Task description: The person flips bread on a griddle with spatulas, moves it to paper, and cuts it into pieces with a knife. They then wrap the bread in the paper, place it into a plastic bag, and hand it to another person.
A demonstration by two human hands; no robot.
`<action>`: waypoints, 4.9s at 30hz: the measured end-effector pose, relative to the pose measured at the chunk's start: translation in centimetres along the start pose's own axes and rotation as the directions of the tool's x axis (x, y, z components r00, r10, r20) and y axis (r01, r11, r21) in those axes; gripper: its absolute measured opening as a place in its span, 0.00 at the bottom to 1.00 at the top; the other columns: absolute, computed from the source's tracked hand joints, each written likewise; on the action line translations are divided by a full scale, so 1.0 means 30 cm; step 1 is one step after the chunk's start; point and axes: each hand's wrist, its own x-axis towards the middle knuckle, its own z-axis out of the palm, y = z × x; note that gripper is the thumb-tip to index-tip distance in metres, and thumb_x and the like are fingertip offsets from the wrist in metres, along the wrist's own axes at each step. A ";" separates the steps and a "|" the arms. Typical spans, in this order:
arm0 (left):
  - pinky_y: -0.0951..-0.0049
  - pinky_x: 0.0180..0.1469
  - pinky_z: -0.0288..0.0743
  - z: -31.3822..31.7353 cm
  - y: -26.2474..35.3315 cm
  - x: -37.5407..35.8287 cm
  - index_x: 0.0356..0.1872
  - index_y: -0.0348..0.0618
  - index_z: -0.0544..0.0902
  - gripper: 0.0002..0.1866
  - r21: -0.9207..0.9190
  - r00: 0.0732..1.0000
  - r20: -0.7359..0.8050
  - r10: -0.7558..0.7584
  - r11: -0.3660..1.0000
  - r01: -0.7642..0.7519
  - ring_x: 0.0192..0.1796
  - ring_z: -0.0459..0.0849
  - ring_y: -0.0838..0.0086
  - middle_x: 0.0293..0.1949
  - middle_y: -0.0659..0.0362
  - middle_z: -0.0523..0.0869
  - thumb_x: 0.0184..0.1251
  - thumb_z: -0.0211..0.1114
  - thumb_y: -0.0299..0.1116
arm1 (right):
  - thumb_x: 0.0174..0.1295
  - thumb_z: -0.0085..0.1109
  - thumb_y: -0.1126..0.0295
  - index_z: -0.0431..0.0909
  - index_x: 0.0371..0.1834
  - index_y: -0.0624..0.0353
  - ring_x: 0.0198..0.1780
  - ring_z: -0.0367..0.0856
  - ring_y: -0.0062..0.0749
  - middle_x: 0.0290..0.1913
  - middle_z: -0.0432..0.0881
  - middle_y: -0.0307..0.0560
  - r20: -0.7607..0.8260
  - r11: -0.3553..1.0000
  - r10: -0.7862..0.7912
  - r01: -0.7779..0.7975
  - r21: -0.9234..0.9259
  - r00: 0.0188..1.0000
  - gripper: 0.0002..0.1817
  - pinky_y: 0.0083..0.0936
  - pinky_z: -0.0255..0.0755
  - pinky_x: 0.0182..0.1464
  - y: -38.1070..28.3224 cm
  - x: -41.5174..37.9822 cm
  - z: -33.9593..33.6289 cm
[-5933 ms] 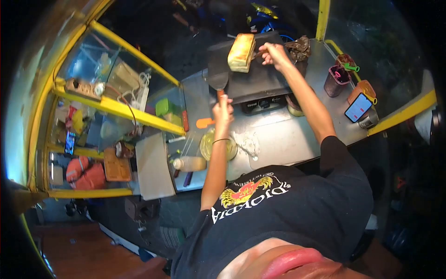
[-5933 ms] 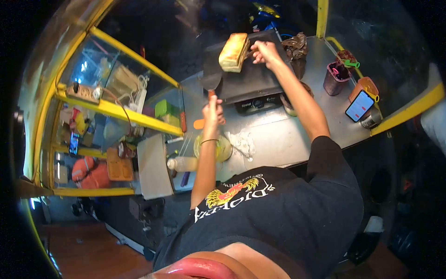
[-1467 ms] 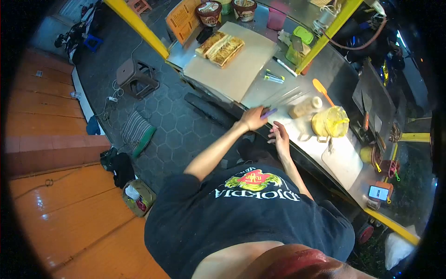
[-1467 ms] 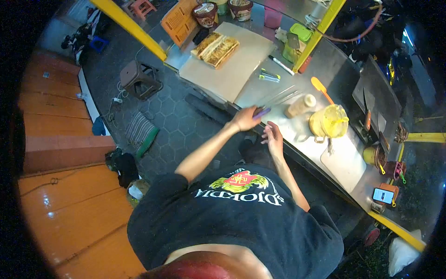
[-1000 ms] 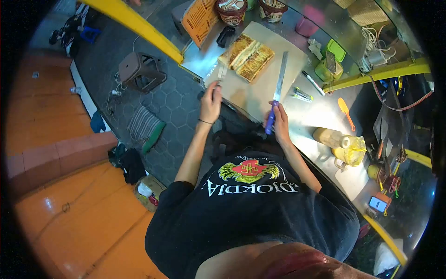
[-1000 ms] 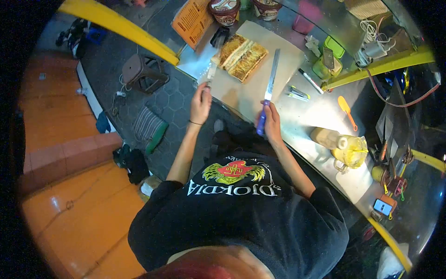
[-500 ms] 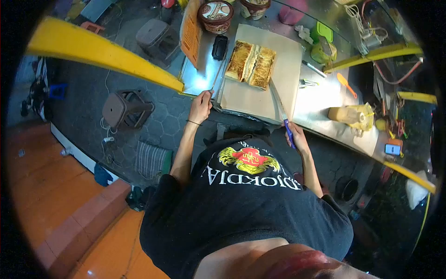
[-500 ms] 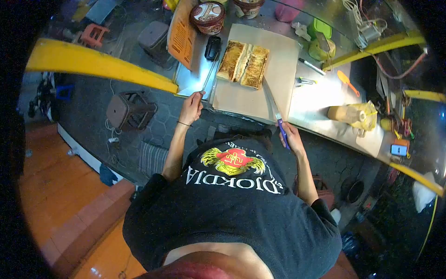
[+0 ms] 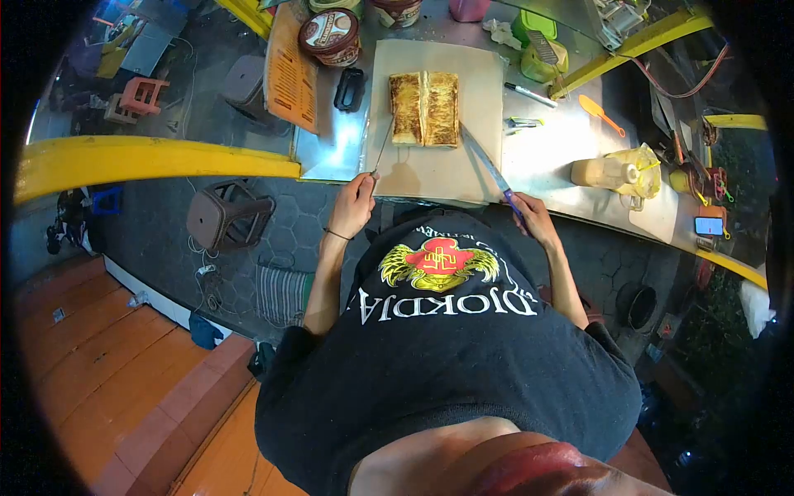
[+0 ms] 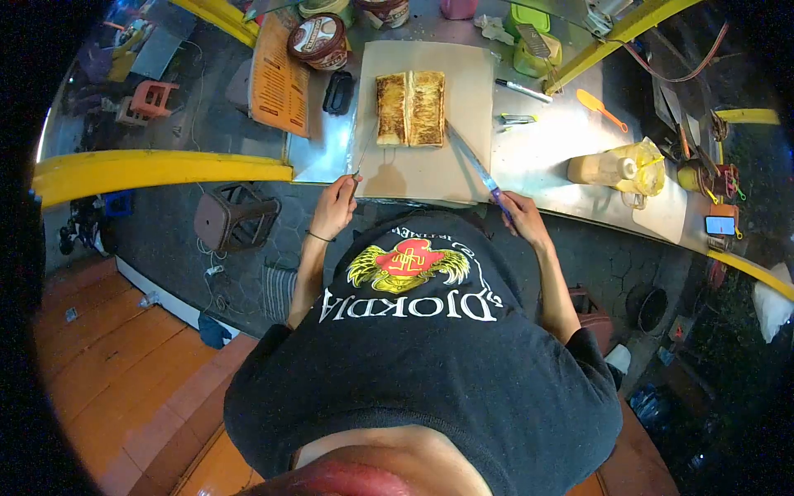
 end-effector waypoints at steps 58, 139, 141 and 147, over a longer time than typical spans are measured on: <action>0.54 0.46 0.77 0.195 0.216 0.359 0.55 0.39 0.79 0.18 0.372 0.799 0.175 0.575 0.713 -0.595 0.46 0.83 0.42 0.42 0.38 0.84 0.76 0.52 0.41 | 0.65 0.54 0.63 0.74 0.56 0.53 0.29 0.82 0.59 0.25 0.82 0.60 -0.317 0.682 -0.533 0.178 -0.709 0.784 0.17 0.52 0.74 0.34 -0.132 0.301 0.370; 0.78 0.12 0.63 0.305 -0.117 0.331 0.72 0.52 0.64 0.24 -0.441 0.963 -0.164 0.214 0.857 -0.265 0.15 0.69 0.82 0.29 0.61 0.78 0.80 0.45 0.46 | 0.65 0.55 0.62 0.71 0.67 0.54 0.35 0.84 0.43 0.33 0.84 0.61 -0.396 0.889 -0.381 0.213 -0.406 0.836 0.26 0.40 0.76 0.41 -0.103 0.138 0.244; 0.73 0.16 0.68 0.393 -0.105 0.383 0.70 0.50 0.66 0.22 -0.243 0.950 -0.149 0.273 0.921 -0.303 0.18 0.74 0.76 0.27 0.57 0.79 0.80 0.45 0.43 | 0.63 0.53 0.62 0.69 0.69 0.51 0.39 0.83 0.60 0.37 0.84 0.66 -0.326 0.766 -0.475 0.202 -0.610 0.817 0.28 0.49 0.77 0.42 -0.135 0.156 0.305; 0.53 0.36 0.78 0.363 0.063 0.405 0.69 0.43 0.67 0.23 0.465 0.814 0.059 0.578 0.706 -0.534 0.32 0.84 0.50 0.31 0.42 0.83 0.76 0.47 0.34 | 0.63 0.56 0.65 0.71 0.67 0.56 0.26 0.82 0.44 0.26 0.82 0.58 -0.363 0.901 -0.426 0.352 -0.253 0.829 0.27 0.41 0.74 0.32 -0.100 0.249 0.400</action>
